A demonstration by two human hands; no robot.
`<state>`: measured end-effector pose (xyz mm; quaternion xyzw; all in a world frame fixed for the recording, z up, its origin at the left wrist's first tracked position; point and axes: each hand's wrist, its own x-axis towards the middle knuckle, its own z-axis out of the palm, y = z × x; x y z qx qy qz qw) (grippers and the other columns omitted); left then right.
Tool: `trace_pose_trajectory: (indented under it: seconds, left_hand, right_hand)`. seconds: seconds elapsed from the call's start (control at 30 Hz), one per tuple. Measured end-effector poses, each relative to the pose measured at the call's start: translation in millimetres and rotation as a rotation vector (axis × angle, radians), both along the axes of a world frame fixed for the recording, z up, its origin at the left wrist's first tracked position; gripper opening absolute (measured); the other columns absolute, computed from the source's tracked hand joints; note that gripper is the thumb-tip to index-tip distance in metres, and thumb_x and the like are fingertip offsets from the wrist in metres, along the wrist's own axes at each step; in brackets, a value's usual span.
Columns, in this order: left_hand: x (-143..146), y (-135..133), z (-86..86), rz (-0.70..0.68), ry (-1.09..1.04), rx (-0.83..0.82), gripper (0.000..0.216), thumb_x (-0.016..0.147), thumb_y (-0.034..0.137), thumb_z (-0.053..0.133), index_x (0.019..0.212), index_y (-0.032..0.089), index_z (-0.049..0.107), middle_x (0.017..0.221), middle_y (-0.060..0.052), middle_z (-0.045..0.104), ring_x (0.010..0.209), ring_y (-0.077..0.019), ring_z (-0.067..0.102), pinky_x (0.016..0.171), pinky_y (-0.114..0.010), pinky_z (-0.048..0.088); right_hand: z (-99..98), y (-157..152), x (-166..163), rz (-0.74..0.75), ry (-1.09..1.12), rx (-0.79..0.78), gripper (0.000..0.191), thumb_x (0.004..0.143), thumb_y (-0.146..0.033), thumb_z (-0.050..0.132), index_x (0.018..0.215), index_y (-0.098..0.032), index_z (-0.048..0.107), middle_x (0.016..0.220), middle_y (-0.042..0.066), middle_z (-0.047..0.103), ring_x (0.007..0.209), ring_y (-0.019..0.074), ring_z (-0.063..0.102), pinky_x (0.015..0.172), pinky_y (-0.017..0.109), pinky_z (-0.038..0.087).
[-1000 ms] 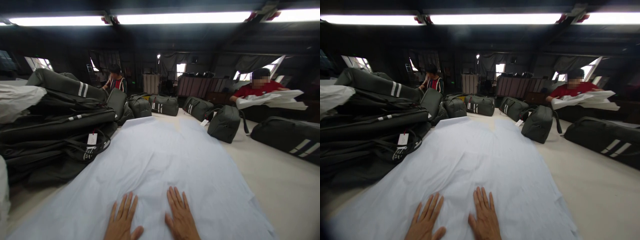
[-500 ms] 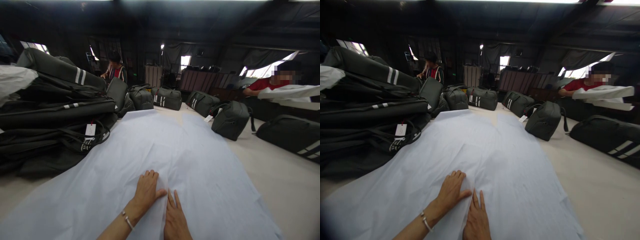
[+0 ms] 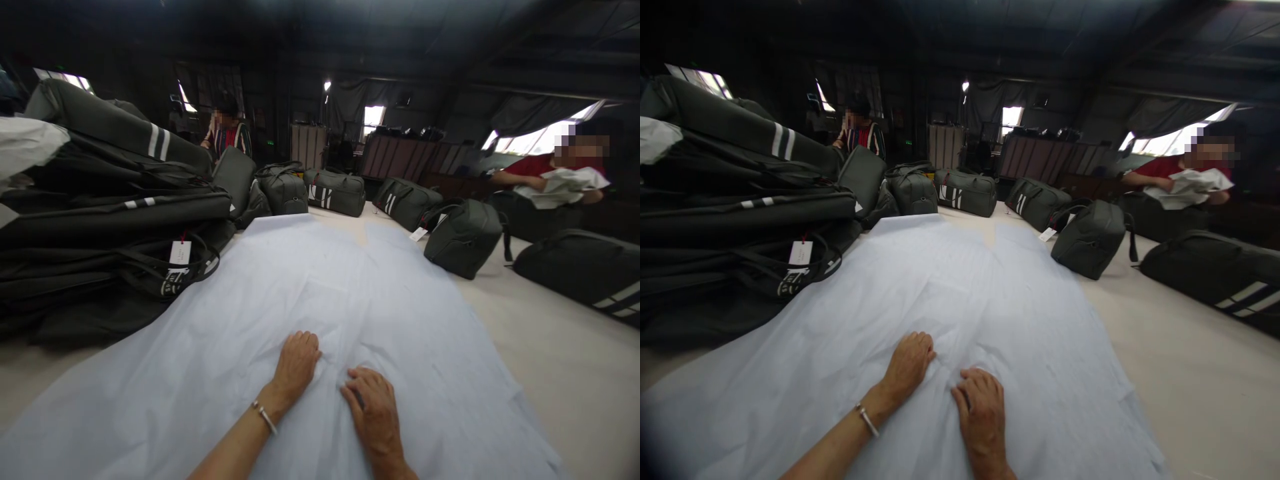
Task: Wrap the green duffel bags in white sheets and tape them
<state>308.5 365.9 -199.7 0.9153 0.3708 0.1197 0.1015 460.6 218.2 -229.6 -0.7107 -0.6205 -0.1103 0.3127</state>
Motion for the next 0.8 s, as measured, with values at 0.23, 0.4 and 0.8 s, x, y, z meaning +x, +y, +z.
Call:
trace_pose_trajectory:
  seconds: [0.23,0.4,0.8]
  left_hand:
    - [0,2,-5.6,0.048,-0.109,-0.022,0.014,0.093,0.013,0.043,0.087,0.018,0.054,0.088,-0.006,0.061,0.088,-0.0241,0.056,0.083,-0.038,0.041]
    - [-11,10,-5.4,0.152,-0.209,-0.107,0.021,0.097,0.017,0.033,0.085,0.019,0.049,0.079,-0.002,0.057,0.075,-0.018,0.056,0.07,-0.029,0.043]
    - [9,-7,6.9,0.101,-0.248,-0.193,0.007,0.086,0.017,0.058,0.08,0.02,0.056,0.085,-0.003,0.061,0.087,-0.0241,0.053,0.082,-0.04,0.036]
  right_hand:
    - [25.0,-12,13,-0.238,0.363,0.307,0.026,0.089,-0.046,0.059,0.09,-0.021,0.067,0.11,0.009,0.072,0.107,0.0262,0.065,0.096,0.045,0.047]
    - [67.9,-5,-9,-0.289,0.472,0.461,0.023,0.088,-0.043,0.062,0.093,-0.02,0.064,0.121,0.011,0.067,0.121,0.028,0.057,0.105,0.05,0.042]
    - [1.0,28,-11,-0.268,0.3,0.317,0.03,0.093,-0.047,0.052,0.09,-0.02,0.066,0.112,0.012,0.07,0.118,0.0285,0.059,0.109,0.058,0.032]
